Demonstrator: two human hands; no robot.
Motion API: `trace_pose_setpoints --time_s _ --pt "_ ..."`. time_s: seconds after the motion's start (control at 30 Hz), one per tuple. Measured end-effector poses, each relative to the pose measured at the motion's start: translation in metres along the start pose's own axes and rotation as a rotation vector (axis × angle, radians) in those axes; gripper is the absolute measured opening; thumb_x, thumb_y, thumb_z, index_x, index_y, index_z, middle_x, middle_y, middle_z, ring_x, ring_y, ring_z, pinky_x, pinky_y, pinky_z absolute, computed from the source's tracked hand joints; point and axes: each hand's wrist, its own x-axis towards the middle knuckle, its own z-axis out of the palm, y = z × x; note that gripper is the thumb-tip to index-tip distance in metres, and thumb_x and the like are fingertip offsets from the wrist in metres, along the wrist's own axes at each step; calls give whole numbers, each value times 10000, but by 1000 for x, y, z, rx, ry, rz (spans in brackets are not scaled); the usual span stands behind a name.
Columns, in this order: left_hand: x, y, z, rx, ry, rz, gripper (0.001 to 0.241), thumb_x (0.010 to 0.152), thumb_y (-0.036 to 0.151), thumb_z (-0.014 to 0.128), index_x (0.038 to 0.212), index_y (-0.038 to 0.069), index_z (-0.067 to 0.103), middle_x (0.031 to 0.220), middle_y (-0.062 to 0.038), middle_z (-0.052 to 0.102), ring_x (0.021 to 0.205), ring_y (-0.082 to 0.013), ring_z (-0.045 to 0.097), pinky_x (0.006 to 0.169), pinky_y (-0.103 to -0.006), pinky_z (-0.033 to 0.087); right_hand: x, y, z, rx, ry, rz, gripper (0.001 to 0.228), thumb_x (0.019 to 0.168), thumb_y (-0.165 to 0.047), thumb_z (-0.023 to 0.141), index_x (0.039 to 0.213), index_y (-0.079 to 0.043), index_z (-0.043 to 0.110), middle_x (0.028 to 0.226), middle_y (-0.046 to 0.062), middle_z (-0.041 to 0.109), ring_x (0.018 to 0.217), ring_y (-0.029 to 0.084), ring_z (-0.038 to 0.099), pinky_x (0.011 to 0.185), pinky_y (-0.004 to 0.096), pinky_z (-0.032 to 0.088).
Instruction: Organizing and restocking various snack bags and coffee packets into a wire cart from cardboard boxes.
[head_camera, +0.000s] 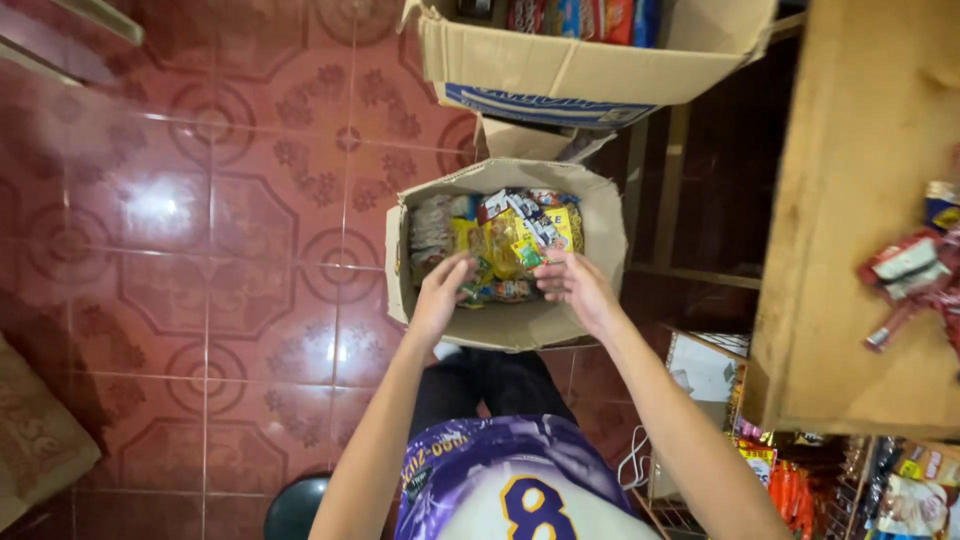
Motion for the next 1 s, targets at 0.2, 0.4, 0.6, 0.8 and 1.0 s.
trace_pose_setpoints --time_s 0.2,0.4,0.6,0.8,1.0 --pt "75 -55 -9 35 1 -92 527 1005 388 572 1445 97 570 1369 -72 687 1245 -220 636 982 -390 504 88 37 -2 -125 60 106 490 1059 -412 450 1377 -70 597 1129 137 747 967 216 709 807 366 576" --pt "125 -152 -42 25 85 -266 527 988 401 588 1424 106 602 1330 -32 689 1170 -169 631 938 -353 512 170 173 -48 -407 104 319 434 1033 -410 461 1331 -126 598 1153 79 739 1003 217 703 805 390 574" --pt "181 -250 -73 108 104 -390 522 996 424 611 1401 93 610 1260 -37 731 1090 -166 686 861 -346 526 225 365 -107 -1305 108 -75 405 926 -378 606 1220 -112 689 1235 155 700 1130 359 668 962 431 542" --pt "234 -356 -74 114 49 -332 519 970 406 652 1373 79 671 1210 -78 736 1053 -170 683 794 -353 500 256 337 -60 -1246 137 383 662 1087 -318 465 1690 -133 263 1495 275 423 1165 452 609 971 558 491" --pt "229 -300 -61 131 -25 -385 492 983 403 596 1421 178 596 1311 51 670 1201 -95 618 911 -310 515 275 371 -73 -1758 -30 453 927 895 -192 593 1653 -107 66 1655 148 180 1280 349 550 933 589 519"
